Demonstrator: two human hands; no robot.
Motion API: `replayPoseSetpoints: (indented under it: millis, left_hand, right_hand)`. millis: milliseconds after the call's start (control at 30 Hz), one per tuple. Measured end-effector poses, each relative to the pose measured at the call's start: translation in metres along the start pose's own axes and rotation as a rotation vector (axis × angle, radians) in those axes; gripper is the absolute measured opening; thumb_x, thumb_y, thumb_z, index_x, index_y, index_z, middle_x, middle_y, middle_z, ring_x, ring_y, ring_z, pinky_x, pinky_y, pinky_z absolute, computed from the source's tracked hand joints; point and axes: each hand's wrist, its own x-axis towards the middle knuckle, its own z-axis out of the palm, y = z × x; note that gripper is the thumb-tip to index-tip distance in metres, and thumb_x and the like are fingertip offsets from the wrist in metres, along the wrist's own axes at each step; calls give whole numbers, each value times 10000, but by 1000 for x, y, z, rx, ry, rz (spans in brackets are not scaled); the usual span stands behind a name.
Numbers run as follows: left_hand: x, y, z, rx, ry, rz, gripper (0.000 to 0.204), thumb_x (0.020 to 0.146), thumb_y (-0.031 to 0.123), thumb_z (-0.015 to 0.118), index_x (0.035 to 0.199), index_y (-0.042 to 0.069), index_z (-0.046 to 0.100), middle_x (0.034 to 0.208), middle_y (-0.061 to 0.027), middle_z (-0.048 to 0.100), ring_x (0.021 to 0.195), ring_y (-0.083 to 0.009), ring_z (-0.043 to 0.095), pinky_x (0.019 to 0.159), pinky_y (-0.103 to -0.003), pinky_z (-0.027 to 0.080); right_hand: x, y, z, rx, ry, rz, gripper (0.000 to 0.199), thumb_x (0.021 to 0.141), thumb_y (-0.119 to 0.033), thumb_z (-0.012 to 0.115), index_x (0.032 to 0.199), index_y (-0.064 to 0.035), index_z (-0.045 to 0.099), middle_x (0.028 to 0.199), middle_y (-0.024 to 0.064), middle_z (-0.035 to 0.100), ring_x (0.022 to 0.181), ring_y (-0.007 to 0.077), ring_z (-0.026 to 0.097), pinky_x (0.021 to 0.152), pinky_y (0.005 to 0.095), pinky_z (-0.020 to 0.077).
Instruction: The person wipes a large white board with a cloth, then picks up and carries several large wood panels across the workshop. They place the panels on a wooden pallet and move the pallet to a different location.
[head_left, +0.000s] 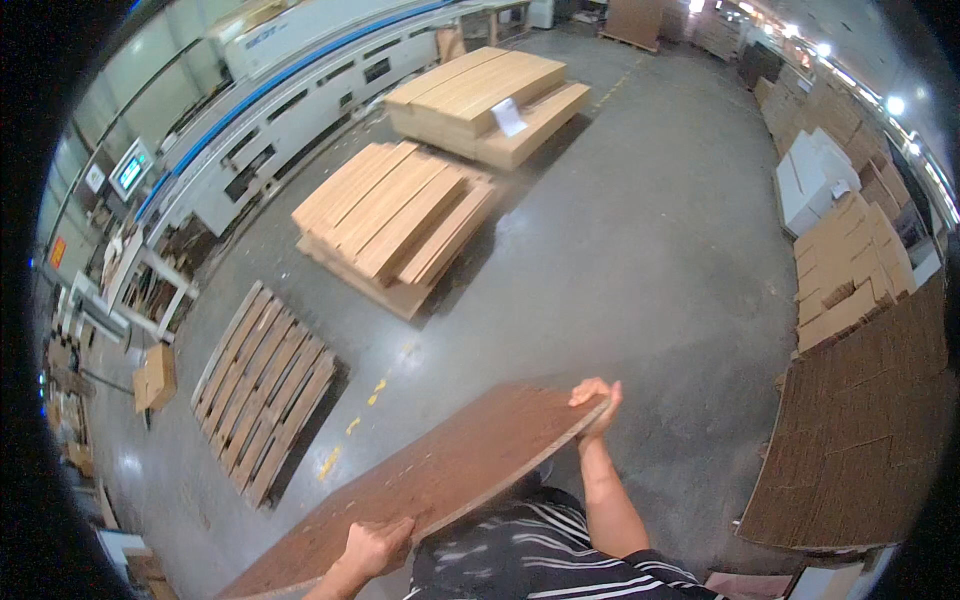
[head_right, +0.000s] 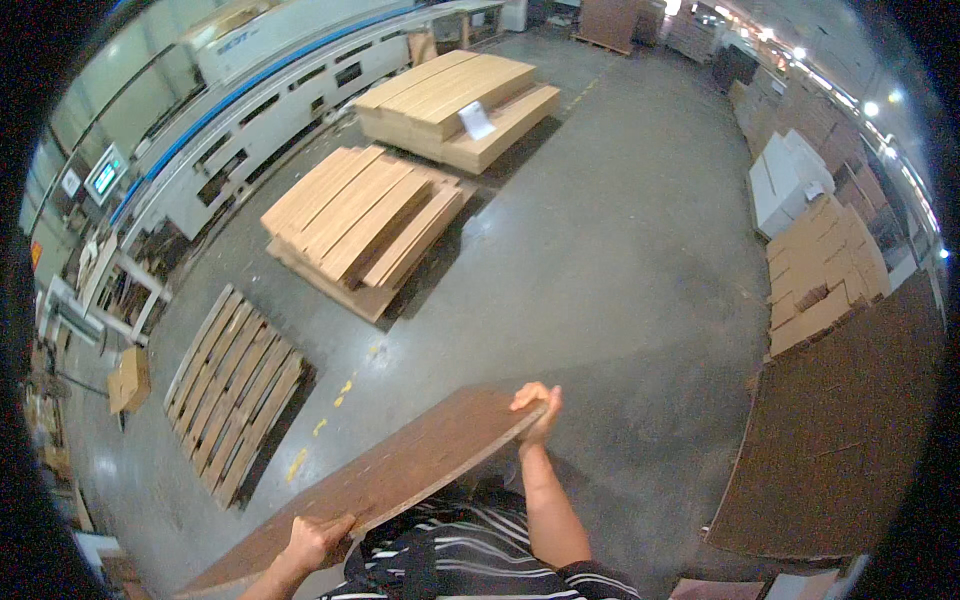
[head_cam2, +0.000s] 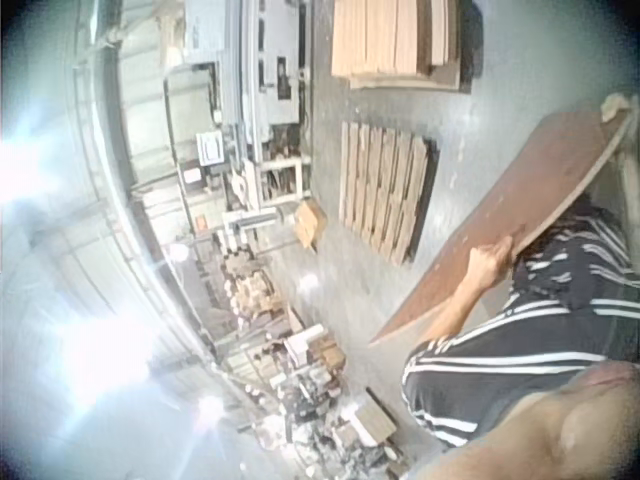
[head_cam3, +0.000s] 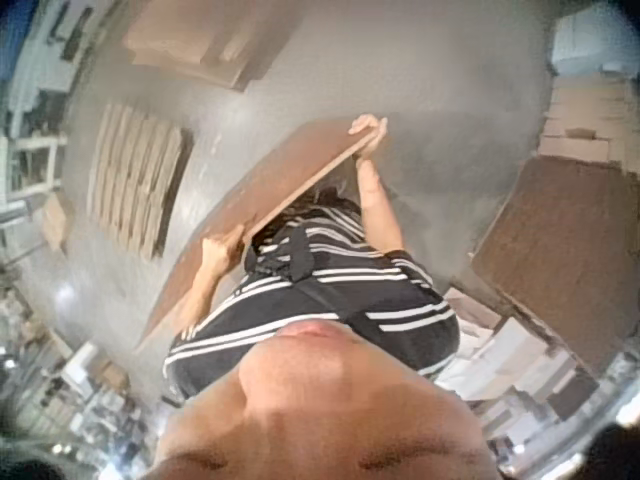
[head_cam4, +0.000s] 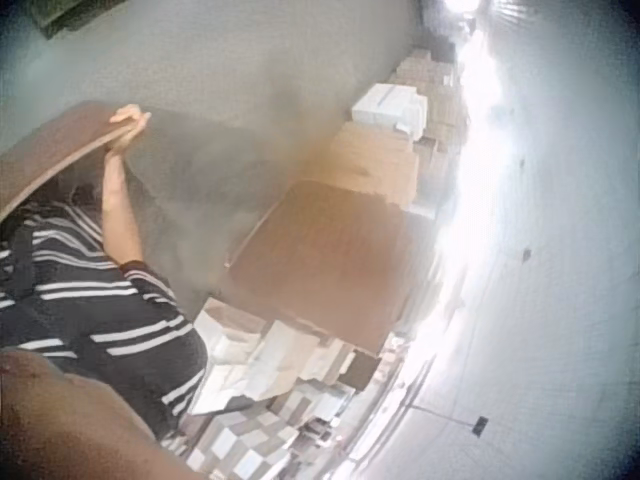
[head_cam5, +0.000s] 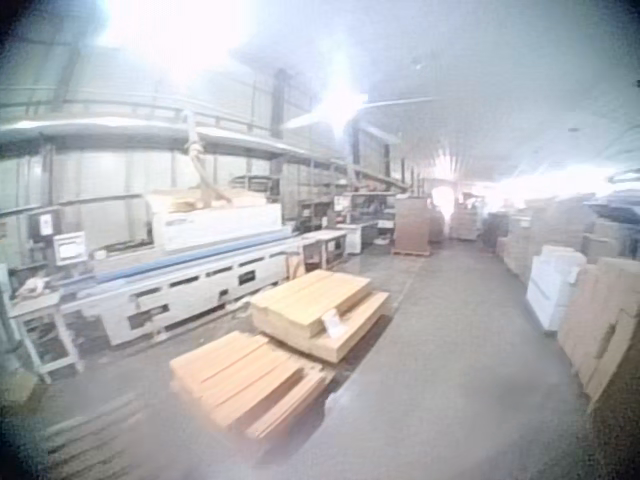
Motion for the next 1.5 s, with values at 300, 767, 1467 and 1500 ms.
replayPoseSetpoints:
  millis: [300,767,1467,1500]
  left_hand:
    - [139,30,23,-26,94,-114,293,758,114,636,1042,41,639,654,-155,613,550,-331,592,481,-423,450]
    - [388,30,8,-137,124,-189,395,670,62,633,1066,52,631,590,-118,586,491,-307,570,459,-415,433]
    - [843,79,27,-117,-14,-252,408,695,26,578,1092,108,626,634,-118,591,534,-289,577,489,-395,444]
    - [863,84,27,-100,-22,-253,398,703,27,574,1089,110,625,634,-121,590,536,-289,579,490,-394,445]
  right_hand:
    - [166,-11,-11,-62,-47,62,651,939,-544,208,502,-90,374,465,51,354,476,172,385,523,290,346]
    - [435,-17,-1,-113,-140,164,647,937,-539,191,494,-90,335,468,54,338,462,172,370,489,292,335]
    - [875,-83,-103,-196,-51,101,659,953,-456,212,440,-90,405,444,41,396,450,140,387,462,274,316]
    - [893,-88,-109,-209,-46,95,658,954,-456,212,441,-91,404,444,40,395,451,139,385,466,273,316]
